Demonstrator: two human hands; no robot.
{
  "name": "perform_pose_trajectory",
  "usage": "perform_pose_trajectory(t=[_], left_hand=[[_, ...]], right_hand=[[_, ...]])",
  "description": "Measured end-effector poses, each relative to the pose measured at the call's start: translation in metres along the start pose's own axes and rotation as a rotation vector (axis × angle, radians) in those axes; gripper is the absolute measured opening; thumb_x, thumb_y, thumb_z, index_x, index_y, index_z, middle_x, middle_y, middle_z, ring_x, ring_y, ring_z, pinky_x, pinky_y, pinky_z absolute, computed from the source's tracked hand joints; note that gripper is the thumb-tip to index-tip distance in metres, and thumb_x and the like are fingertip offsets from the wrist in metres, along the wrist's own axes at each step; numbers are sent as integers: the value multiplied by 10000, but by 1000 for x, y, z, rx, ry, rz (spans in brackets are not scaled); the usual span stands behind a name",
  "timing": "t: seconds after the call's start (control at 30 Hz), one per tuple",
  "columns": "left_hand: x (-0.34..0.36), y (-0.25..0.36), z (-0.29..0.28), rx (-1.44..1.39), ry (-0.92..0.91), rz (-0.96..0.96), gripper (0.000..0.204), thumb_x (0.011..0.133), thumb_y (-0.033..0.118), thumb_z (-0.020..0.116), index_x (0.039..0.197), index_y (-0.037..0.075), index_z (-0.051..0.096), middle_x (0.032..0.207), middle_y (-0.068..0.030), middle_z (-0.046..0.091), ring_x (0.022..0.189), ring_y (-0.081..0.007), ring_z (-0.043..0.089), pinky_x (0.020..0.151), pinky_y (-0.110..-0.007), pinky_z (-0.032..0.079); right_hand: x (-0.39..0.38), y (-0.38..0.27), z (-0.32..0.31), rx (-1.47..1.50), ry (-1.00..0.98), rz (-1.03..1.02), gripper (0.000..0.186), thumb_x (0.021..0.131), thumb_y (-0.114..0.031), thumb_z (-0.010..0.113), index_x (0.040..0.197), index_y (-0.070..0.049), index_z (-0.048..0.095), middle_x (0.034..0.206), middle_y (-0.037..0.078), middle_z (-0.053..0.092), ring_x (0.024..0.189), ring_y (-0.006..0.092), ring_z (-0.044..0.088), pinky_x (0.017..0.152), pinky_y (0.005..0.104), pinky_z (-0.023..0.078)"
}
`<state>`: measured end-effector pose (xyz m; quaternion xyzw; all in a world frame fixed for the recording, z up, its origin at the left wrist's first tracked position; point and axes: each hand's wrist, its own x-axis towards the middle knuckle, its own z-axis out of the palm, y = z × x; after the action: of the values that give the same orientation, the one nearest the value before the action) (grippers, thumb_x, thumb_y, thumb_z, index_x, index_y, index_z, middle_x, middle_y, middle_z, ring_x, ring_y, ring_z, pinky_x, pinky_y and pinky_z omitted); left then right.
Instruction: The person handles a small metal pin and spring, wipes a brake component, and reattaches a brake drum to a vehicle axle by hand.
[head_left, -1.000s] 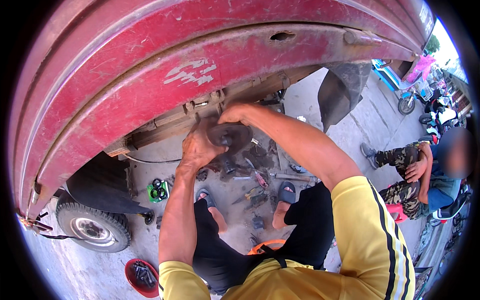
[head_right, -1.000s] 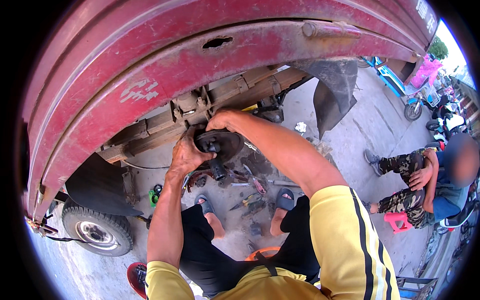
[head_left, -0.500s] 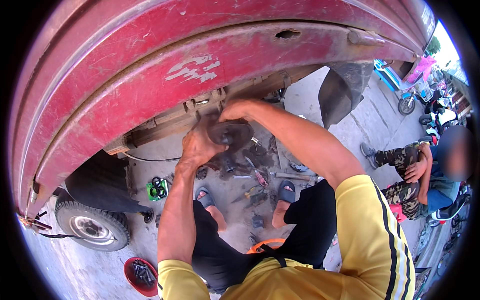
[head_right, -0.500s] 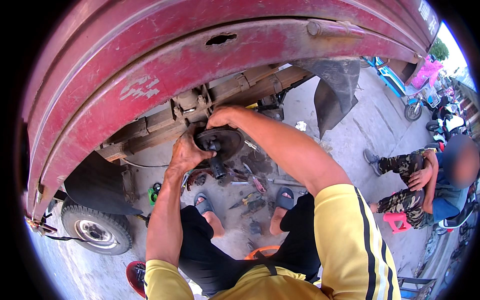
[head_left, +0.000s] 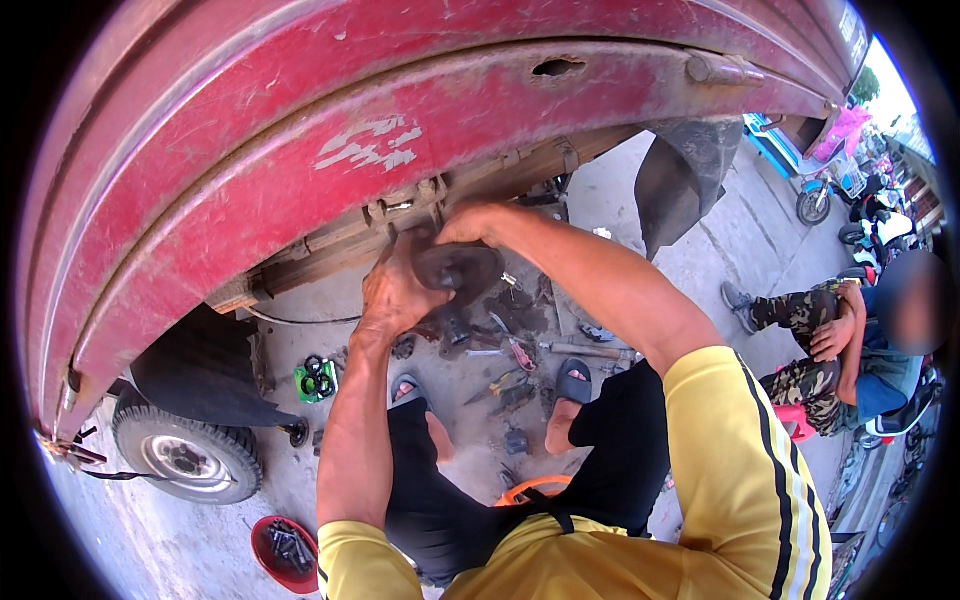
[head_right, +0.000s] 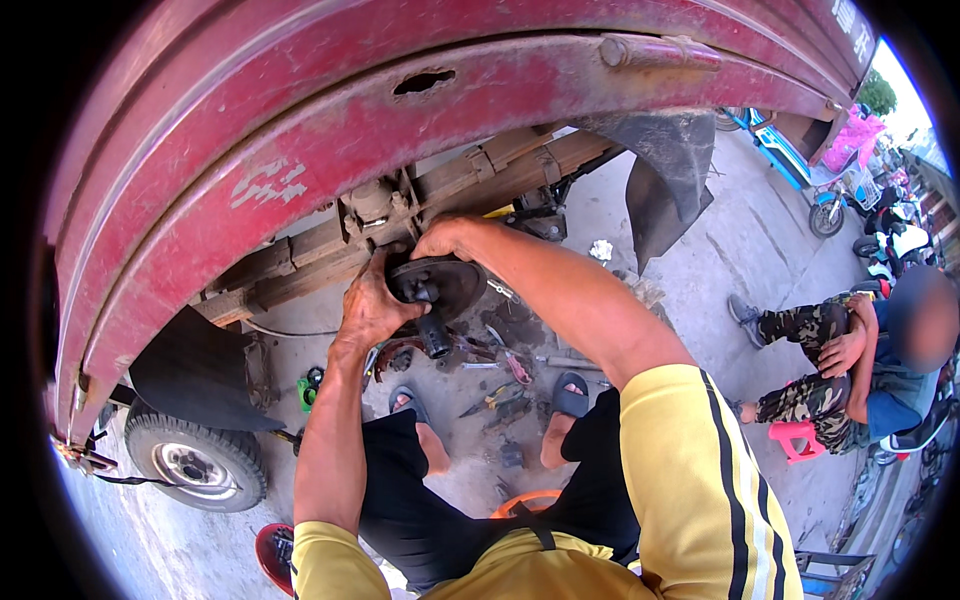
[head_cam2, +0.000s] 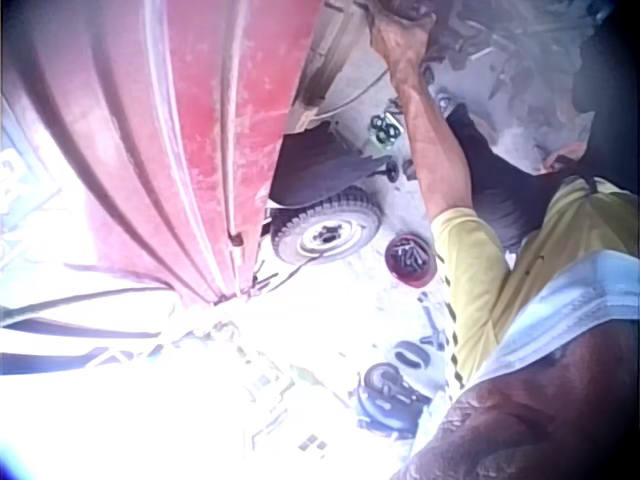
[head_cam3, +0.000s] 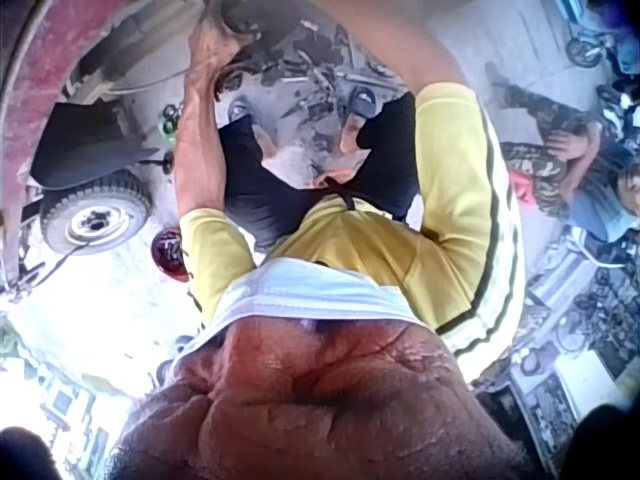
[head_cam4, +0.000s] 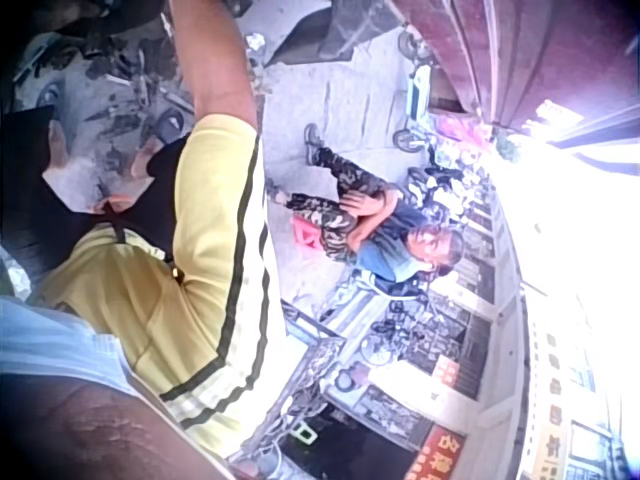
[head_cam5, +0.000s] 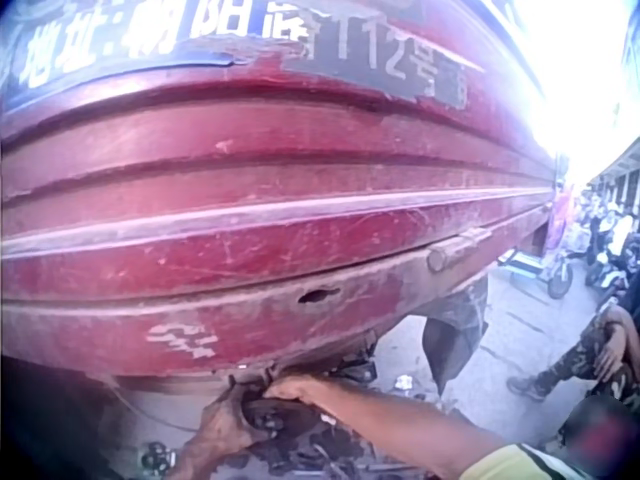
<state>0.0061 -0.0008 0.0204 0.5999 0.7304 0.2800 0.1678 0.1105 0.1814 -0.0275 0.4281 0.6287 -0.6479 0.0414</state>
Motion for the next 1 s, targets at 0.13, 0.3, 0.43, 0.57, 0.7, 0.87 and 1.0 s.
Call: perform_pose_trajectory(t=[0.13,0.3,0.43,0.57,0.7,0.87,1.0], left_hand=[[3,-2,1,-54,-40,-11,898,565,244,890,1349,34,506,1131,-207,687,1090,-363,648,958,-411,492],[2,0,-4,-64,-62,-35,873,566,227,891,1330,21,522,1142,-204,689,1087,-348,658,960,-407,493],[2,1,-4,-106,-65,-71,870,571,223,891,1329,12,519,1152,-198,688,1098,-342,656,963,-405,492],[1,0,-1,-74,-23,-29,881,571,223,892,1335,7,511,1160,-196,685,1111,-342,650,972,-402,489],[3,2,2,-55,-29,-37,893,568,223,894,1342,6,505,1191,-202,669,1137,-346,635,984,-405,482],[1,2,-3,-66,-17,-26,887,569,213,894,1344,20,508,1214,-203,656,1147,-352,626,987,-412,479],[2,1,2,-70,-44,-38,865,573,201,890,1337,41,518,1196,-189,669,1135,-344,635,980,-410,482]], right_hand=[[-4,-1,-5,-118,57,-43,401,712,-190,860,995,50,707,946,134,722,799,267,700,681,420,582],[-26,-21,-1,-92,-36,8,362,783,-171,802,1053,45,698,1037,155,716,870,270,694,742,431,575],[-25,-22,2,-126,40,-3,315,794,-143,773,1031,50,696,1011,162,717,838,282,699,712,439,578],[-11,-10,0,-56,33,-12,319,749,-120,792,992,64,697,984,162,714,818,285,702,681,437,581],[-4,-2,-5,-57,33,6,381,701,-159,844,982,55,701,986,165,715,813,274,705,669,432,584],[-7,-6,2,-35,-4,22,430,669,-205,883,975,41,707,932,152,726,768,263,709,650,420,586],[-16,-9,-4,-84,-12,-21,356,751,-200,832,989,32,704,912,142,730,744,257,707,636,408,586]])
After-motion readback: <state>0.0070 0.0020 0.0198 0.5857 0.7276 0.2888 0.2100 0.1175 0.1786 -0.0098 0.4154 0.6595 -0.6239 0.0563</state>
